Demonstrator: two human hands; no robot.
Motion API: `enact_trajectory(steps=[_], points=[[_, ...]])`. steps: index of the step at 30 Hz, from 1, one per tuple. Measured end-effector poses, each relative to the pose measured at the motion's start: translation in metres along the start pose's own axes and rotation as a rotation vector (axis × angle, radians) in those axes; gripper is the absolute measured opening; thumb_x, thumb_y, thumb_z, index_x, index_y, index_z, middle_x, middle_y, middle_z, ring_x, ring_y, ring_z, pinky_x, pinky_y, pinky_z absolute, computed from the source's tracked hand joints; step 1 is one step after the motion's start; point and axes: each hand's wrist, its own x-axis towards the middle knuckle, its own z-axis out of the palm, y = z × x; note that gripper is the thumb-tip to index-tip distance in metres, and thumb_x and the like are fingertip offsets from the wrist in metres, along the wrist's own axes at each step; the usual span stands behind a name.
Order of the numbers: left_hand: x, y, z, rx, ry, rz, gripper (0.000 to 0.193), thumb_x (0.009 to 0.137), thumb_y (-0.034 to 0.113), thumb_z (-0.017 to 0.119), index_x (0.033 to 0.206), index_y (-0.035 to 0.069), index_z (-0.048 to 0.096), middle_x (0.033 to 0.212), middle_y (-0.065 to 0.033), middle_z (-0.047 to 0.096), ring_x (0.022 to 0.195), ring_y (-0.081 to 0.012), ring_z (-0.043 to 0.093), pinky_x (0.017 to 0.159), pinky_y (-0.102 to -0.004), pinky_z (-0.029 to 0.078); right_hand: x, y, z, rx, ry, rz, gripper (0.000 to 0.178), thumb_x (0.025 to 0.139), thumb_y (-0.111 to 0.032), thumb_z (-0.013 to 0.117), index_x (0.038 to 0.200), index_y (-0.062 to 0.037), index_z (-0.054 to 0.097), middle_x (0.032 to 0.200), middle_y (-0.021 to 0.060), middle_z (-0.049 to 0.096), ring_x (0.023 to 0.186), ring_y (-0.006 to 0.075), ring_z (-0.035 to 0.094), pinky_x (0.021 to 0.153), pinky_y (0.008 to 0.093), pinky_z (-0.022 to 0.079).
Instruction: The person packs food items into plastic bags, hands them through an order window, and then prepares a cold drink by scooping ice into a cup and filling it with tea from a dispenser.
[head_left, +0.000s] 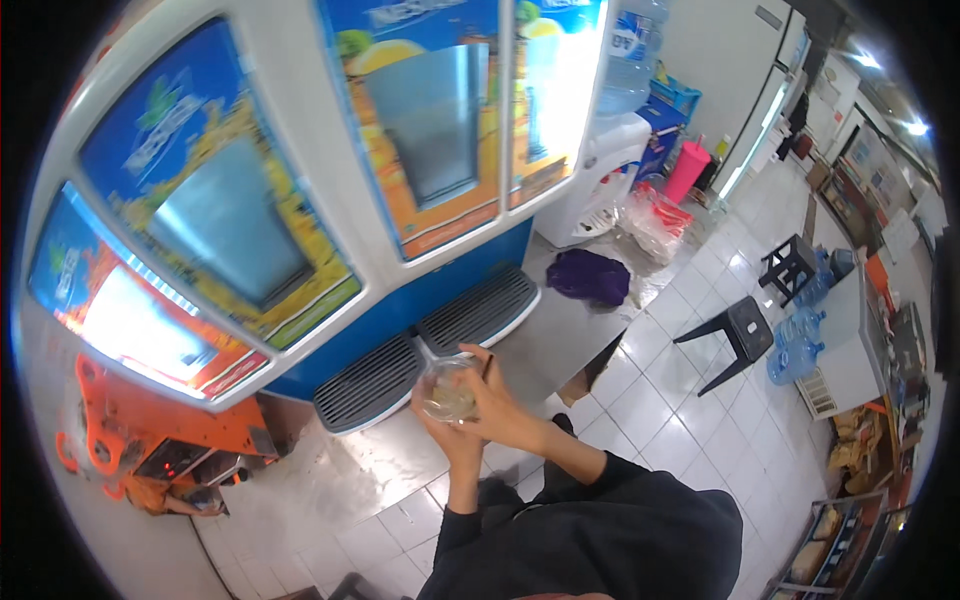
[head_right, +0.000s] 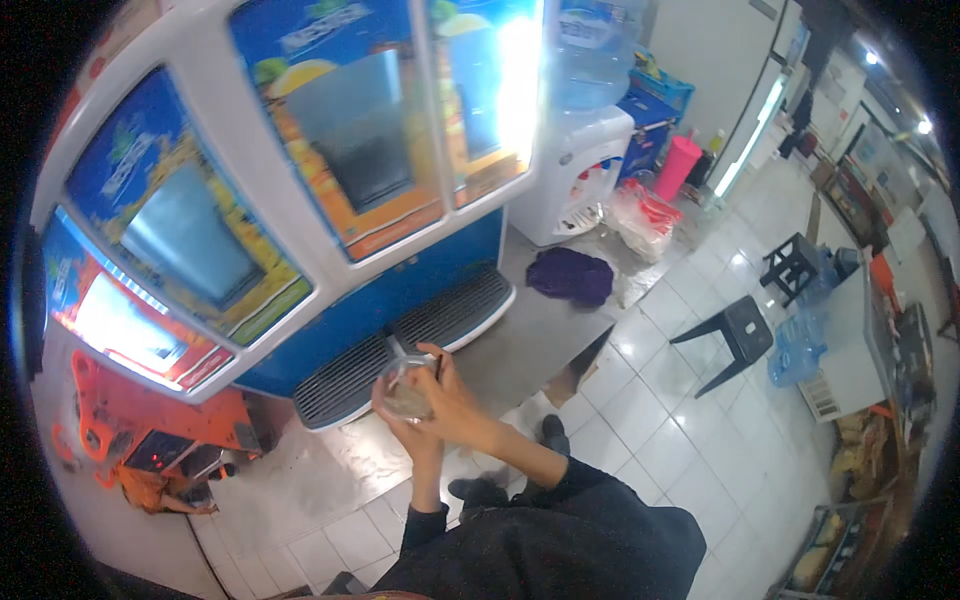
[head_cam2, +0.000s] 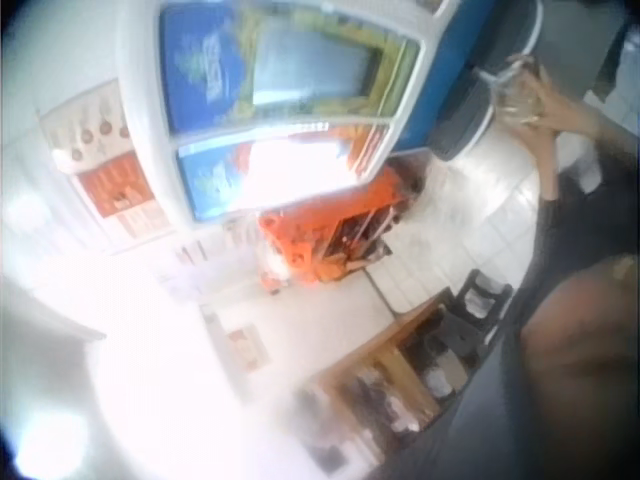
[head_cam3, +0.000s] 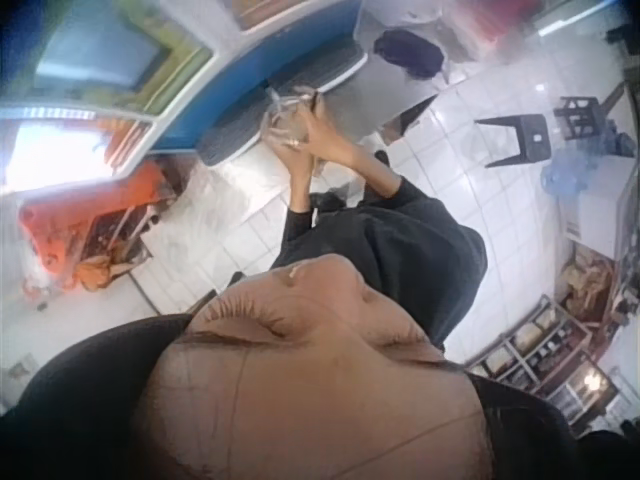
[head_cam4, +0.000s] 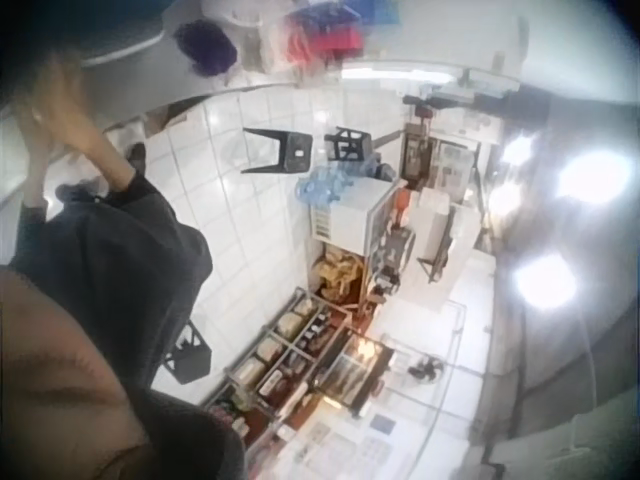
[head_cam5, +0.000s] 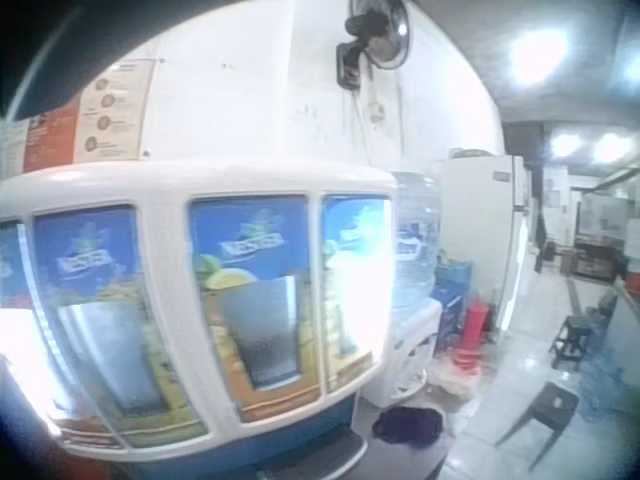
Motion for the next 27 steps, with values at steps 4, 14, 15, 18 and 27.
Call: enact_trajectory(steps=[4, 14, 15, 18, 27], points=[[-0.005, 0.006, 0.074, 0.024, -0.229, -0.052, 0.083, 0.065, 0.014, 0.078, 0.132, -0.001, 0.030, 0.127, -0.0179, 0.045, 0.119, -0.0295, 0.045, 0.101, -0.0404, 0.036, -0.029, 0.036, -0.079, -0.188, 0.032, -0.047, 0.062, 0.068, -0.032, 0.079, 0.116, -0.0084, 0.049, 0.140, 0.0257, 0.021, 0.122, 0.0471, 0.033, 0.100, 0.0474, 0.033], [0.047, -0.042, 0.339, -0.121, -0.420, 0.038, 0.086, 0.062, 0.007, 0.081, 0.131, 0.001, 0.030, 0.124, -0.0172, 0.048, 0.114, -0.0274, 0.050, 0.098, -0.0364, 0.041, -0.001, 0.222, -0.311, -0.206, 1.008, -0.169, 0.016, 0.093, -0.013, 0.048, 0.082, 0.0003, 0.049, 0.073, 0.0073, 0.046, 0.063, 0.0137, 0.044, 0.057, 0.0252, 0.035], [0.056, -0.054, 0.366, -0.148, -0.457, 0.036, 0.086, 0.062, 0.008, 0.081, 0.130, 0.001, 0.030, 0.123, -0.0163, 0.047, 0.114, -0.0271, 0.049, 0.098, -0.0365, 0.040, 0.023, 0.243, -0.336, -0.103, 0.957, 0.011, 0.013, 0.093, -0.008, 0.047, 0.088, 0.0026, 0.052, 0.078, 0.0075, 0.050, 0.071, 0.0140, 0.051, 0.062, 0.0240, 0.041], [0.081, -0.073, 0.439, -0.175, -0.556, 0.005, 0.083, 0.063, 0.009, 0.081, 0.129, 0.003, 0.031, 0.121, -0.0142, 0.047, 0.114, -0.0265, 0.047, 0.098, -0.0369, 0.039, 0.102, 0.309, -0.398, -0.360, 0.683, -0.077, 0.025, 0.090, 0.000, 0.046, 0.112, 0.0014, 0.057, 0.108, 0.0161, 0.060, 0.102, 0.0294, 0.057, 0.091, 0.0344, 0.043], [0.109, -0.126, 0.548, 0.041, -0.414, -0.078, 0.071, 0.070, 0.018, 0.078, 0.121, -0.003, 0.034, 0.110, -0.0188, 0.053, 0.104, -0.0300, 0.053, 0.092, -0.0376, 0.042, 0.148, 0.357, -0.422, -0.414, 0.405, 0.002, 0.028, 0.092, -0.006, 0.046, 0.118, 0.0002, 0.056, 0.110, 0.0198, 0.058, 0.105, 0.0350, 0.053, 0.091, 0.0406, 0.041]])
